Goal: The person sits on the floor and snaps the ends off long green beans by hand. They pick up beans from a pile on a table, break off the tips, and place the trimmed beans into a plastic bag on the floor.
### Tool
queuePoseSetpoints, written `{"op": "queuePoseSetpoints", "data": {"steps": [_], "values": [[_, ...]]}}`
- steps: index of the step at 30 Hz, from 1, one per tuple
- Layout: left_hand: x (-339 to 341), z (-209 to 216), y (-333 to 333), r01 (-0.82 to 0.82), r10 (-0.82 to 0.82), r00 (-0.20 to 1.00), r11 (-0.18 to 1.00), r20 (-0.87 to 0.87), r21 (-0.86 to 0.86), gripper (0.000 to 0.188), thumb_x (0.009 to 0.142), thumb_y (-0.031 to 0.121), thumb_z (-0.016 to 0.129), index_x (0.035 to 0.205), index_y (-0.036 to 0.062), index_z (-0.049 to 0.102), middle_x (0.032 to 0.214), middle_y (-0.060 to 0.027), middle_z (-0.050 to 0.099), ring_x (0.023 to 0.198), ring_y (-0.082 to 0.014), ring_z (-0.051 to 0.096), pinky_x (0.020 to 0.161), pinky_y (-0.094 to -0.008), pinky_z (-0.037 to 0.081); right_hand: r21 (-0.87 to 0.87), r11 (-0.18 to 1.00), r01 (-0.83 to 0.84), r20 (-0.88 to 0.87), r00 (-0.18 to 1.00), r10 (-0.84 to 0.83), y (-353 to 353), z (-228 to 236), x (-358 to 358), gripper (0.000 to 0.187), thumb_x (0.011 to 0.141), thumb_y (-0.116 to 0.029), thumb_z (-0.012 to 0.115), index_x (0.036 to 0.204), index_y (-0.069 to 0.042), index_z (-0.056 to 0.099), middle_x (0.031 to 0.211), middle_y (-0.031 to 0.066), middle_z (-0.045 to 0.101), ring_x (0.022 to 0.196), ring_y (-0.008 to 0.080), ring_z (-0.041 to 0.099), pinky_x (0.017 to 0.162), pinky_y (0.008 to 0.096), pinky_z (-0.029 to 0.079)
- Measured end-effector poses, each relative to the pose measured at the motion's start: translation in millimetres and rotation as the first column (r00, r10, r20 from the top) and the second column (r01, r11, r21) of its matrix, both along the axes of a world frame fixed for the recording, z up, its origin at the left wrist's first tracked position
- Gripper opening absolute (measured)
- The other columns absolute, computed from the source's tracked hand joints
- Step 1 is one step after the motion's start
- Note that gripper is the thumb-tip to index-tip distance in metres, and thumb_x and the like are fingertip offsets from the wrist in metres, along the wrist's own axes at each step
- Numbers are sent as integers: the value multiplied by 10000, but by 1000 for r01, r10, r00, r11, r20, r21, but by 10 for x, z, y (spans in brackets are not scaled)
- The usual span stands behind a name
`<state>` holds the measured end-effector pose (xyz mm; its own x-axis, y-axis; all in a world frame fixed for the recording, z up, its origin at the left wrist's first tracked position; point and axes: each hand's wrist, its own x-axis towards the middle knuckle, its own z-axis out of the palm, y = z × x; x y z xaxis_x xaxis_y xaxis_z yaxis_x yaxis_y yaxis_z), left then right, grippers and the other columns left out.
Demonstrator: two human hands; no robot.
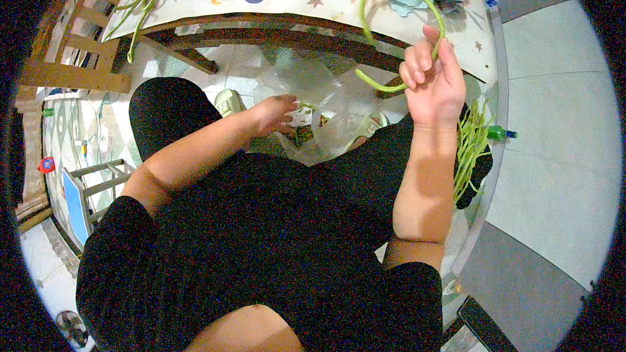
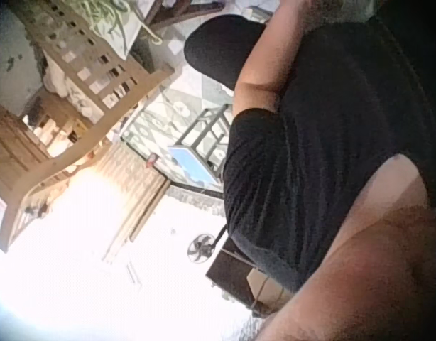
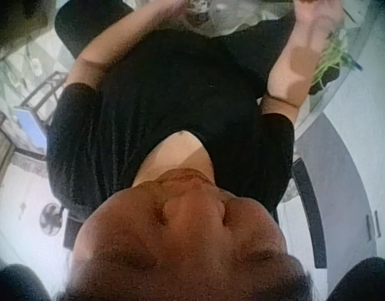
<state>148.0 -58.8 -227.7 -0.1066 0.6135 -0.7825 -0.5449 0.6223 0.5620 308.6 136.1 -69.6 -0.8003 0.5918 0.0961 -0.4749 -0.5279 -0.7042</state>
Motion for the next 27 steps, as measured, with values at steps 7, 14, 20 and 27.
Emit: {"op": "queuePoseSetpoints", "data": {"steps": [7,14,20,27], "values": [[-36,-22,-71,53,-53,999,996,-4,76,574,835,208,483,1312,34,216,1305,-157,279,1195,-322,276,862,-438,387,135,990,39,-229,973,-7,39,312,335,358,898,-264,352,1159,-32,434,618,3,366,496,89,316,429,207,260],[-43,45,-71,154,-153,988,979,-18,133,401,857,258,477,1206,77,401,1165,-83,468,995,-227,482,800,-344,429,645,505,573,-78,707,-703,300,704,1536,358,896,-194,364,1196,-1,393,610,-16,374,457,48,284,396,178,213],[83,64,58,226,-220,973,967,-65,115,342,867,245,456,1160,72,423,1108,-87,514,961,-209,502,799,-332,414,966,196,-168,203,26,-979,1342,-811,3022,346,870,-263,419,1118,-35,496,861,131,587,795,273,557,705,370,428],[78,163,42,270,-245,955,952,-168,141,340,868,278,456,1132,64,444,1090,-80,530,946,-198,506,790,-330,408,649,588,-482,478,-343,-809,804,-2057,3339,286,773,-210,497,1008,-64,569,983,177,564,922,333,527,795,409,413]]}}
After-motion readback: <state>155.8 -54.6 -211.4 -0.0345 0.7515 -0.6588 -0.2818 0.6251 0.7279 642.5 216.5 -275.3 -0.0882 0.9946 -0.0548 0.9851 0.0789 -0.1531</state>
